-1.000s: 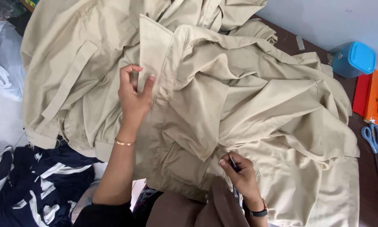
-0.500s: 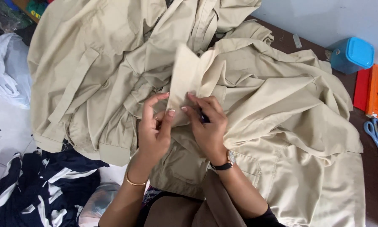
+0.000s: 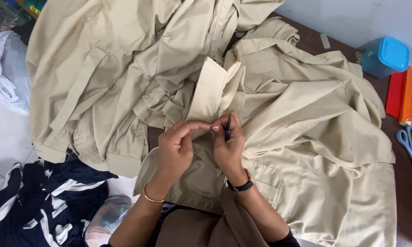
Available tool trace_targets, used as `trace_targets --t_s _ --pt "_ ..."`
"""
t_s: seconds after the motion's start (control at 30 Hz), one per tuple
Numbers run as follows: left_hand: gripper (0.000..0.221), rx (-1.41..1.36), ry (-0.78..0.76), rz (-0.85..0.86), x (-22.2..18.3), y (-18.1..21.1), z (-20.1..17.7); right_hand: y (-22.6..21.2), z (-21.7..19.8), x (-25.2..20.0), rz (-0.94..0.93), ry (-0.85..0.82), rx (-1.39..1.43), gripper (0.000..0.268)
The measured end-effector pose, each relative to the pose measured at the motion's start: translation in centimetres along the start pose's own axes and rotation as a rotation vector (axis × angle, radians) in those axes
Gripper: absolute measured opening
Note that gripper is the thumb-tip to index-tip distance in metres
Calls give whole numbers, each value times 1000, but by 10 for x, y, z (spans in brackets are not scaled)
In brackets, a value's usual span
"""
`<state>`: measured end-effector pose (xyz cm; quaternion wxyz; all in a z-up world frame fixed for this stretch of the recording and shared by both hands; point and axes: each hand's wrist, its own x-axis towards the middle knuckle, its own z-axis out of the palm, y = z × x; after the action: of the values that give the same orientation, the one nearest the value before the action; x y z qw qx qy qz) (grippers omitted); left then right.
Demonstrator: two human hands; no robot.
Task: Trimming loose threads from a tan garment using thread snips during a quality control process.
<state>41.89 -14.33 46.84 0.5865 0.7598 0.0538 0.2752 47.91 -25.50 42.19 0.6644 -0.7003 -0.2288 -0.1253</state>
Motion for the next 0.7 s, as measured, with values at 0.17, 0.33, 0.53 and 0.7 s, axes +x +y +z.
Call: trace_targets --t_s 0.17,0.33,0.53,0.7 --pt "14 105 -12 183 5 4 5 -10 -2 6 -110 33 -130 17" --pt "13 195 45 190 4 -13 6 -12 4 2 -150 33 -164 16" --pt "10 156 56 77 9 -7 2 -21 1 5 -78 -2 -99 6" --pt "3 -20 64 -134 12 -23 -12 -17 -7 -3 25 -96 -141 10"
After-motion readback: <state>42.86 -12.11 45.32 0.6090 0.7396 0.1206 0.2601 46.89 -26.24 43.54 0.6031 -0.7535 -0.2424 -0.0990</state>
